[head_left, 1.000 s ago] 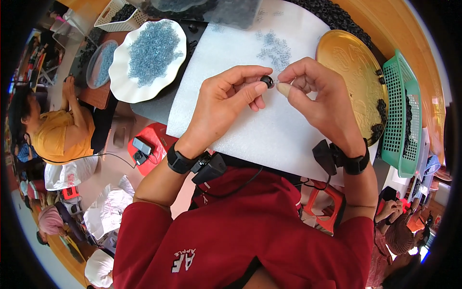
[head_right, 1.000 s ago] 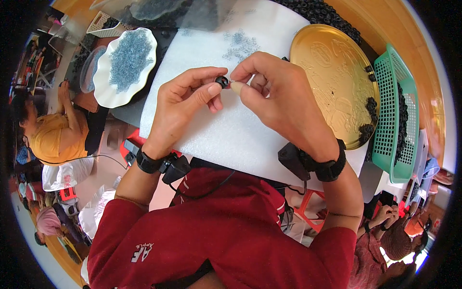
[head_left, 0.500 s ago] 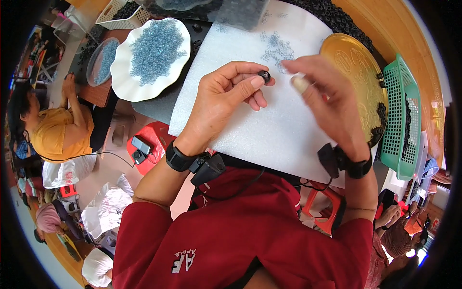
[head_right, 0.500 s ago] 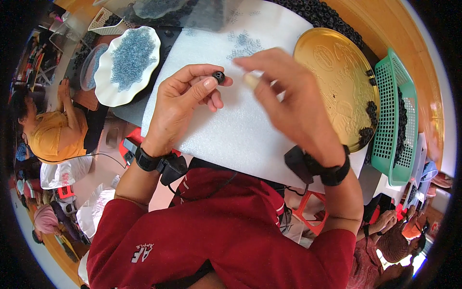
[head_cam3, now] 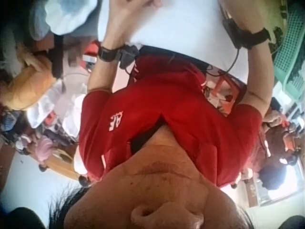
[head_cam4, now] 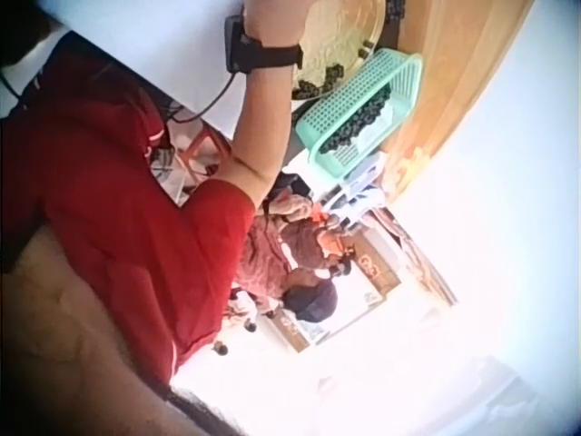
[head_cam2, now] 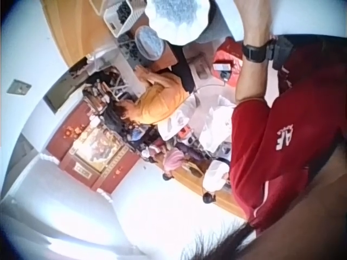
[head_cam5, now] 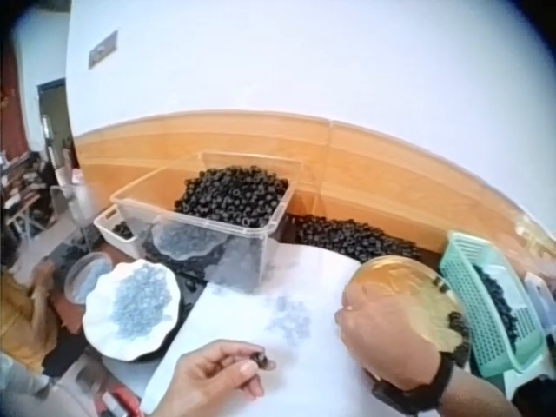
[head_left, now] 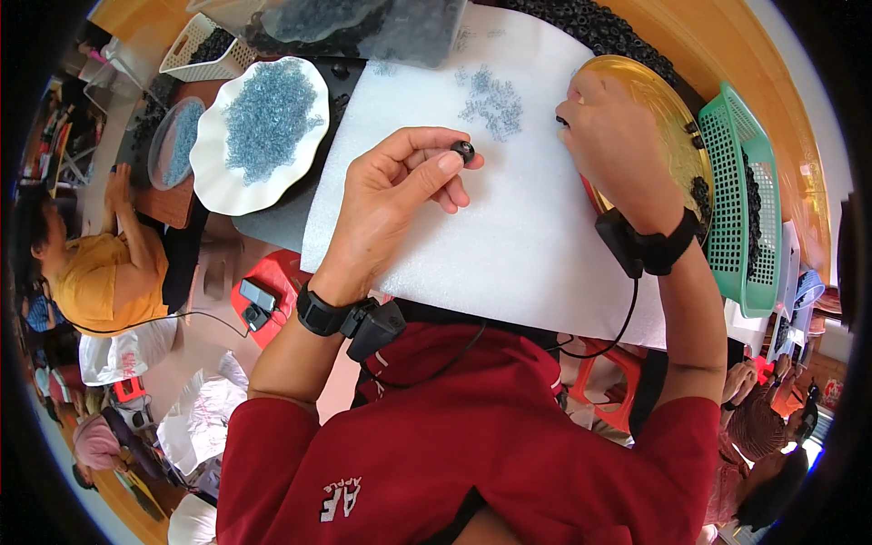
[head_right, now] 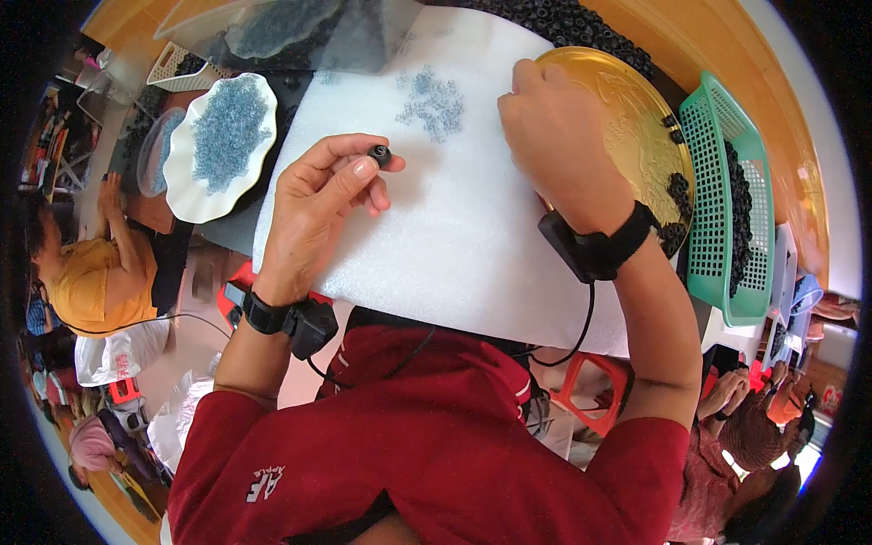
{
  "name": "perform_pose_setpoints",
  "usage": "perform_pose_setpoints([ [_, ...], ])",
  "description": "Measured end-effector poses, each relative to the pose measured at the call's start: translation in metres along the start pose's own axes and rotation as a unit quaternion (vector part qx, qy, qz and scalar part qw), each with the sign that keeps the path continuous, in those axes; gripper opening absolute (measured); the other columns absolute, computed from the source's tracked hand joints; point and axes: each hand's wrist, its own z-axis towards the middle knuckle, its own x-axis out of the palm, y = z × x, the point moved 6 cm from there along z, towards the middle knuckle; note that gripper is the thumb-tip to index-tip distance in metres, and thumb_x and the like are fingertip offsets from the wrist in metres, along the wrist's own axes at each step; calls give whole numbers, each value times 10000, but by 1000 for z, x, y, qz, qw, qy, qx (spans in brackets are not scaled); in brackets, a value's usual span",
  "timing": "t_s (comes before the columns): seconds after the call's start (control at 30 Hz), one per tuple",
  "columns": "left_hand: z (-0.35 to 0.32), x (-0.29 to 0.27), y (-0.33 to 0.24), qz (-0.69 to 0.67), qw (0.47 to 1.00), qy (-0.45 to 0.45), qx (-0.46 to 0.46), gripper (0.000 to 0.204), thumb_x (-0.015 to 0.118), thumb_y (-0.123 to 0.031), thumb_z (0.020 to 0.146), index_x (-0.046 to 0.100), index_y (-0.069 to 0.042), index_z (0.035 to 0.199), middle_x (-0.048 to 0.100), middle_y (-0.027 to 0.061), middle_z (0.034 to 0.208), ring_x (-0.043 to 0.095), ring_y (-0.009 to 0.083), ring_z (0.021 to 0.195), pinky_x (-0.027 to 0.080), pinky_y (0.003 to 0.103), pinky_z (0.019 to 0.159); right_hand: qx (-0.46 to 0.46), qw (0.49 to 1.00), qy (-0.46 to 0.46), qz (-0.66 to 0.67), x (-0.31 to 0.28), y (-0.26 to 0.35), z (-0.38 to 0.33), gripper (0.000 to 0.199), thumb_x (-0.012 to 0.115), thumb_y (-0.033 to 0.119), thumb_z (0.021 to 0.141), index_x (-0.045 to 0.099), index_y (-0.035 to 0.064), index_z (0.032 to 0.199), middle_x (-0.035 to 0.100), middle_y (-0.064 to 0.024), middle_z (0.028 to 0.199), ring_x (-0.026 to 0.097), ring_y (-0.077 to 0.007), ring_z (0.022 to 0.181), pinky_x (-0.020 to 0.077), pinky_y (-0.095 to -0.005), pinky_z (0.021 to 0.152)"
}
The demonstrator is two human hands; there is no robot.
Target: Manually inspecting small black manufactured components and sorting them into containers.
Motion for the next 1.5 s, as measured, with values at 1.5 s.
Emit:
perform_pose_setpoints([
  [1.5, 11, 47, -19, -14, 998, 58, 6, 263, 579, -150, 943, 590, 4, 1156, 653, 164, 1142, 663, 194, 928, 509, 276, 792, 207, 655, -88, 721, -5, 1, -25, 208, 641, 71, 886, 646, -12, 1076, 648, -34, 944, 589, -84, 744, 505, -229, 665],
])
